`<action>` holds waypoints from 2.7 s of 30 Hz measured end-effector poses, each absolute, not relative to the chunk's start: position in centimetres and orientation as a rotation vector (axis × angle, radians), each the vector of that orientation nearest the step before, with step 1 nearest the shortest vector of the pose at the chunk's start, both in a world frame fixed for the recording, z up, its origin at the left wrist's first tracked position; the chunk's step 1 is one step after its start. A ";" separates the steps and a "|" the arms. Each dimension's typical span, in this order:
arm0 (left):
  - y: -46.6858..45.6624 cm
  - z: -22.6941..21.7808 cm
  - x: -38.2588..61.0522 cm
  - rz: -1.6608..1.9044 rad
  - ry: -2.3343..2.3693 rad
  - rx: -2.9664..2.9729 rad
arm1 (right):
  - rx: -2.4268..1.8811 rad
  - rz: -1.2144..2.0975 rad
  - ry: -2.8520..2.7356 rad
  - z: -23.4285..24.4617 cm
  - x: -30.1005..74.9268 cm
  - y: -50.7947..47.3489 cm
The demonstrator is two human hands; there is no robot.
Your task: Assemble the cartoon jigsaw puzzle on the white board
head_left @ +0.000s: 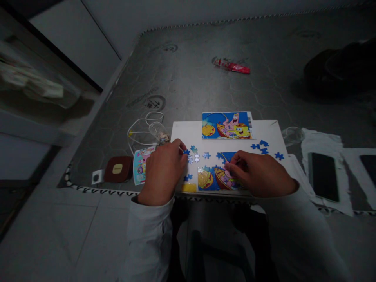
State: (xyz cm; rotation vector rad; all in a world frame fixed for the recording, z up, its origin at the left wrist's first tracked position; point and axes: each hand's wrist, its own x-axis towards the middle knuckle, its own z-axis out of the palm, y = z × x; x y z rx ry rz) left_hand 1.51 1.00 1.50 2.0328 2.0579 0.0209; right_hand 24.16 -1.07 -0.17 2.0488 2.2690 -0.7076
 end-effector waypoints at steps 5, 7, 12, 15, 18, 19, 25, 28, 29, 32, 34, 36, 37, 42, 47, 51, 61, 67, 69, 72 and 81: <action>1.1 1.4 1.4 0.017 2.052 2.039 | 2.054 -0.716 2.241 0.0 24.2 -1.0; 1.1 1.5 1.5 0.004 2.054 2.041 | 2.056 -0.712 2.242 0.1 24.2 -1.0; 1.0 1.8 1.7 -0.019 2.051 2.036 | 2.065 -0.695 2.252 0.1 24.3 -1.1; 1.0 1.9 1.7 0.000 2.015 2.030 | 2.075 -0.675 2.254 0.1 24.3 -1.1; 1.1 1.7 1.6 0.045 1.956 2.038 | 2.073 -0.683 2.239 0.1 24.2 -1.0; 1.1 1.6 1.5 0.060 1.931 2.061 | 2.069 -0.689 2.232 0.1 24.2 -1.0; 1.0 1.4 1.2 0.105 1.824 2.212 | 2.063 -0.695 2.216 0.2 24.0 -0.9; 1.1 1.5 1.3 0.113 1.811 2.191 | 2.062 -0.693 2.219 0.1 24.0 -0.9; 1.1 1.6 1.4 0.118 1.813 2.174 | 2.059 -0.697 2.217 0.0 24.0 -0.9; 1.2 1.7 1.4 0.149 1.829 2.122 | 2.047 -0.708 2.206 0.0 24.1 -0.9; 1.2 1.6 1.4 0.190 1.830 2.104 | 2.044 -0.709 2.201 0.0 24.1 -0.8; 1.3 1.6 1.4 0.250 1.829 2.106 | 2.045 -0.708 2.197 0.0 24.1 -0.8; 1.3 1.6 1.4 0.280 1.825 2.112 | 2.045 -0.710 2.195 0.1 24.1 -0.7; 1.3 1.7 1.4 0.362 1.830 2.139 | 2.054 -0.704 2.192 0.1 24.0 -0.7; 1.3 1.7 1.3 0.360 1.868 2.157 | 2.060 -0.669 2.223 0.0 24.0 -0.9; 1.3 1.5 1.4 0.319 1.890 2.140 | 2.056 -0.678 2.208 0.0 24.0 -0.8; 1.3 1.7 1.4 0.267 1.899 2.124 | 2.045 -0.701 2.212 -0.4 24.2 -0.8; 1.4 1.5 1.5 0.270 1.870 2.141 | 2.066 -0.655 2.252 -0.6 24.1 -1.0; 1.4 1.5 1.4 0.251 1.860 2.145 | 2.054 -0.674 2.257 -0.5 24.1 -0.9; 1.4 1.5 1.3 0.242 1.862 2.150 | 2.048 -0.691 2.268 -0.4 24.2 -0.9; 1.4 1.4 1.3 0.171 1.879 2.135 | 2.064 -0.633 2.300 -0.5 24.1 -1.1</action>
